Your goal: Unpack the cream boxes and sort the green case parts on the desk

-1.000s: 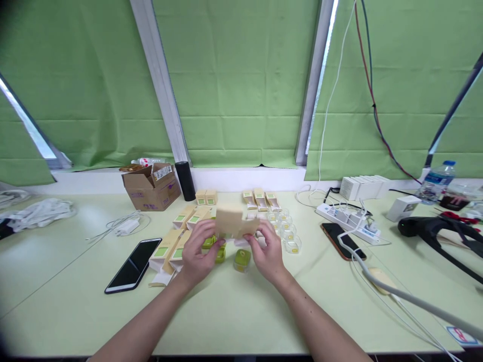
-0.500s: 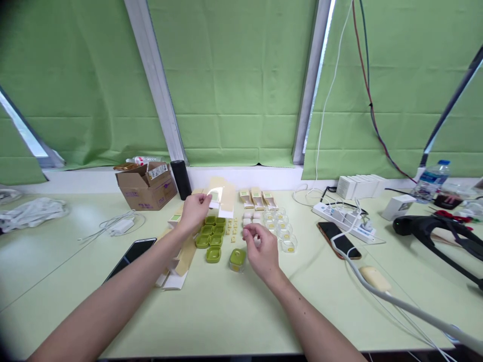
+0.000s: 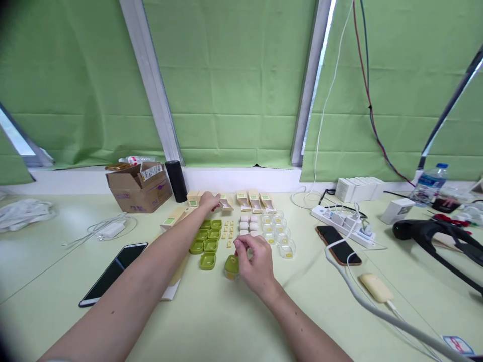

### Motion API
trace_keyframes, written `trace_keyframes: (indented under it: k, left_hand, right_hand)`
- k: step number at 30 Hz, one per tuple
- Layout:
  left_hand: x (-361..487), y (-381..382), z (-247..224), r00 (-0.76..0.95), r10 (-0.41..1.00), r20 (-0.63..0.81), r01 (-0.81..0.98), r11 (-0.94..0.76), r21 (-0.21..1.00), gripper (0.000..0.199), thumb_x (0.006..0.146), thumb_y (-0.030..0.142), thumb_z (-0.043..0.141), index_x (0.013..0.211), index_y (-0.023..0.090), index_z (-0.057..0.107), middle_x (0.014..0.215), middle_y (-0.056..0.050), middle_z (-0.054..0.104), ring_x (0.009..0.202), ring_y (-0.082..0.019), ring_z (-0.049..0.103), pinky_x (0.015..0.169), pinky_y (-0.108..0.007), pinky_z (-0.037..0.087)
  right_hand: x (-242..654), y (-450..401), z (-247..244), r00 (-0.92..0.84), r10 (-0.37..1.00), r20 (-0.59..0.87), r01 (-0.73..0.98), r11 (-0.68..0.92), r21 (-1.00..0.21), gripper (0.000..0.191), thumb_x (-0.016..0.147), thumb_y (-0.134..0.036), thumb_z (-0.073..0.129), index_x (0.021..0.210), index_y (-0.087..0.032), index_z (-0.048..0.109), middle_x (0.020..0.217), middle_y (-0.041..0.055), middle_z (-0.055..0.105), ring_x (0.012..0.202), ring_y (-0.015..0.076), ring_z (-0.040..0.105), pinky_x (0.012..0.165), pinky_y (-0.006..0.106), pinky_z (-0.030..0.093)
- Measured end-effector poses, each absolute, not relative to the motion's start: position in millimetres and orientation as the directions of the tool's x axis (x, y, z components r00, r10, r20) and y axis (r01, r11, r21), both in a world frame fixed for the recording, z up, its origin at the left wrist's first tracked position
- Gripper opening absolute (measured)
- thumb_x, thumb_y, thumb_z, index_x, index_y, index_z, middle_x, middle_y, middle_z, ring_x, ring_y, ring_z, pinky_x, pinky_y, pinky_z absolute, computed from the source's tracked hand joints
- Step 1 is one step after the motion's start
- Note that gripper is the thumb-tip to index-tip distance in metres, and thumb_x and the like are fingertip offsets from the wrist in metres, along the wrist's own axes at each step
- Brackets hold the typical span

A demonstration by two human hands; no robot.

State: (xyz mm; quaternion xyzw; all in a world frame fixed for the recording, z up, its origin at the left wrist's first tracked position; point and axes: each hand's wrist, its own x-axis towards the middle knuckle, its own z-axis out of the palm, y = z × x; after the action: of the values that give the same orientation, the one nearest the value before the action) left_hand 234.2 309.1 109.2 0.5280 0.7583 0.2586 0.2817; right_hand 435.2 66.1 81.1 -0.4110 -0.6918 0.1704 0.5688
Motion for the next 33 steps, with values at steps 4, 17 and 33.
trace_keyframes:
  k: [4,17,33]
  left_hand:
    - [246,320,97,-0.243,0.951,-0.192,0.644,0.306,0.701,0.039,0.098,0.037,0.068,0.131,0.016,0.062,0.131,-0.011,0.066,0.110,-0.025,0.068,0.092,-0.046,0.060]
    - [243,291,106,-0.035,0.998,-0.047,0.748,0.057,0.661,0.038,0.098,0.037,0.067,0.131,0.018,0.062,0.132,-0.009,0.066,0.111,-0.026,0.068,0.092,-0.047,0.060]
    - [243,63,121,0.476,0.879,0.015,0.775,-0.427,0.466,0.068,0.069,0.017,0.077,0.135,0.031,0.064,0.130,-0.009,0.063,0.124,-0.036,0.054,0.105,-0.046,0.044]
  right_hand:
    - [435,65,83,-0.025,0.750,0.661,0.381,0.618,-0.687,0.026,0.100,-0.029,0.055,0.079,-0.024,0.068,0.066,-0.0006,0.072,0.066,0.0193,0.060,0.071,0.032,0.044]
    - [433,63,85,-0.012,0.720,0.693,0.353,0.652,-0.671,0.025,0.099,-0.027,0.057,0.078,-0.024,0.069,0.063,-0.0011,0.071,0.063,0.0189,0.062,0.071,0.033,0.044]
    - [453,89,84,0.172,0.834,0.524,0.185,0.495,-0.849,0.030,0.099,-0.047,0.058,0.093,-0.020,0.070,0.061,-0.0007,0.067,0.051,0.0160,0.058,0.051,0.026,0.048]
